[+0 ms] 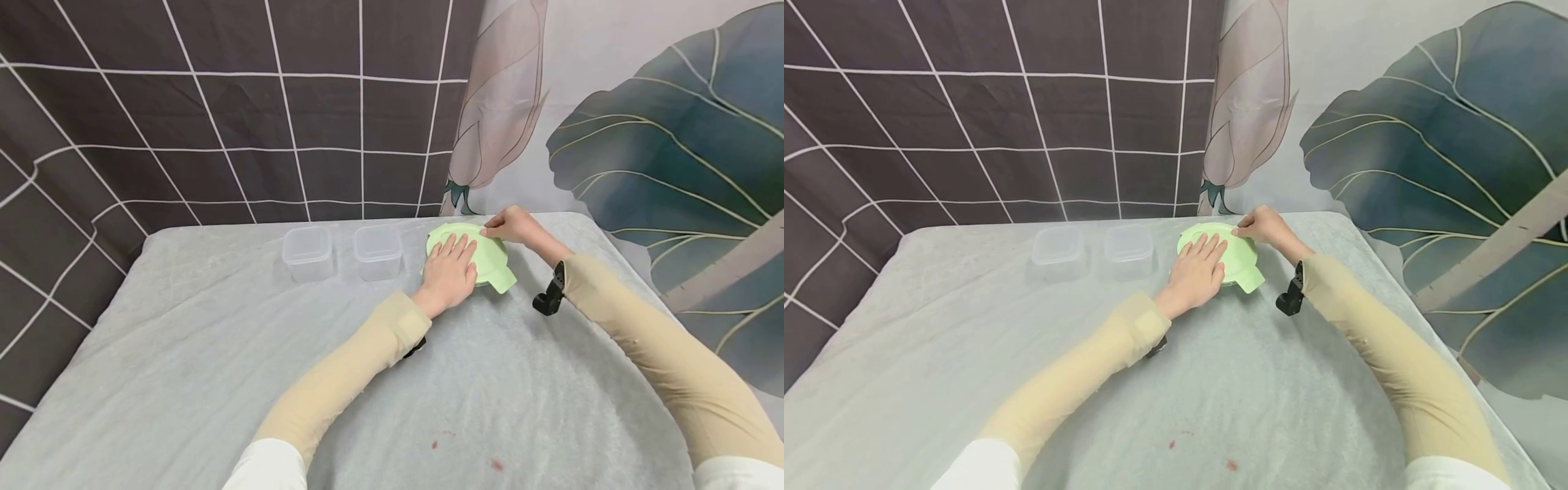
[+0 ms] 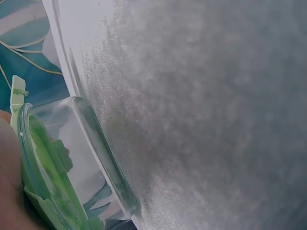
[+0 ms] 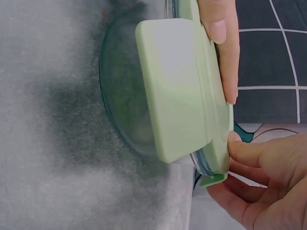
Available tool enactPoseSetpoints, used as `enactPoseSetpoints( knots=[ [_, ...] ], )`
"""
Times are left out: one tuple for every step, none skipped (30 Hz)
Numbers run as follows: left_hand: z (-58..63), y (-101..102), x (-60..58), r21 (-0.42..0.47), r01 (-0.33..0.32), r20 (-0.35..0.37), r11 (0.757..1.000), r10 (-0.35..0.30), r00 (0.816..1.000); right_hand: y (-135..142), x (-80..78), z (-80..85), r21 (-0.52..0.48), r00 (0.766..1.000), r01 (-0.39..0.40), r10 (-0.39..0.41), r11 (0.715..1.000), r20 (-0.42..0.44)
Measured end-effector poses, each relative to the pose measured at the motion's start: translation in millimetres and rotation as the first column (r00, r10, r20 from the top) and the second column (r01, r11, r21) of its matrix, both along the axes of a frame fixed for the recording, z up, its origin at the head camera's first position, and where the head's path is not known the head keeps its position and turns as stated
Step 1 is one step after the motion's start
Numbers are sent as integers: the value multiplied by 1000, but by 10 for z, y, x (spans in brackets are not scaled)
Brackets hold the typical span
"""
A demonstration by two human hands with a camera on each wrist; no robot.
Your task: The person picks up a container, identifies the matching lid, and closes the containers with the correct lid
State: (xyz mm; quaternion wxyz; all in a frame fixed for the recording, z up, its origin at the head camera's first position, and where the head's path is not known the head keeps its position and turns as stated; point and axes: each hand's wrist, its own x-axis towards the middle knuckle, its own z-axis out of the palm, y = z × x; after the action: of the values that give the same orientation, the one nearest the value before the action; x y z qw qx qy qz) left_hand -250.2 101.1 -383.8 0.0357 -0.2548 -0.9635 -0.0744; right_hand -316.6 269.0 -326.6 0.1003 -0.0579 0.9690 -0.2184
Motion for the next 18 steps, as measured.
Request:
enactPoseSetpoints(
  knots=[
    [1, -1, -1, -1, 0, -1, 1000, 0, 1000, 2, -7, -2, -1, 1000, 4, -4, 1000, 11],
    [1, -2, -1, -2, 0, 1, 1000, 0, 1000, 2, -13, 0, 0, 1000, 8, -8, 1000, 23],
    [1, -3, -2, -4, -1, 0, 1000, 1, 1000, 1, -19, 1, 0, 999, 13, -13, 1000, 38],
    [-2, -3, -3, -4, -1, -2, 1000, 1, 1000, 1, -24, 3, 0, 999, 16, -16, 1000, 52],
    [-3, -4, -2, -6, -1, -3, 1000, 1, 1000, -1, -32, 3, 2, 997, 23, -23, 1000, 73],
    [-2, -5, 0, -7, 1, -3, 1000, -1, 1000, -5, -38, 7, 1, 995, 28, -28, 1000, 93],
    [-3, -4, 1, -8, 4, -4, 1000, -4, 1000, -10, -43, 12, 1, 993, 40, -40, 999, 116],
    [-3, -5, 0, -10, 7, -4, 1000, -7, 1000, -16, -45, 20, 4, 990, 46, -46, 999, 131],
    [-4, -5, -1, -10, 9, -4, 1000, -9, 1000, -20, -51, 20, 0, 988, 54, -53, 999, 147],
    [-4, -6, -2, -11, 12, -4, 1000, -12, 1000, -21, -56, 22, -3, 985, 61, -60, 998, 162],
    [-3, -7, -5, -16, 14, -4, 1000, -14, 1000, -24, -59, 27, -10, 982, 69, -66, 998, 177],
    [-2, -8, -9, -19, 16, -2, 1000, -16, 1000, -28, -60, 30, -17, 979, 76, -71, 997, 189],
    [-1, -10, -13, -24, 17, -1, 1000, -17, 1000, -30, -63, 31, -23, 977, 85, -79, 996, 200],
    [1, -14, -20, -31, 19, 3, 999, -19, 1000, -32, -65, 32, -29, 975, 88, -80, 996, 209],
    [3, -17, -26, -35, 20, 6, 999, -20, 1000, -33, -70, 29, -39, 973, 92, -82, 995, 216],
    [6, -22, -31, -39, 22, 9, 999, -22, 1000, -35, -73, 29, -44, 973, 93, -82, 995, 218],
    [9, -27, -38, -42, 23, 12, 999, -23, 1000, -39, -77, 28, -50, 973, 95, -83, 994, 217],
    [13, -32, -42, -41, 24, 14, 999, -24, 1000, -43, -82, 24, -53, 973, 96, -82, 994, 215]
  ],
)
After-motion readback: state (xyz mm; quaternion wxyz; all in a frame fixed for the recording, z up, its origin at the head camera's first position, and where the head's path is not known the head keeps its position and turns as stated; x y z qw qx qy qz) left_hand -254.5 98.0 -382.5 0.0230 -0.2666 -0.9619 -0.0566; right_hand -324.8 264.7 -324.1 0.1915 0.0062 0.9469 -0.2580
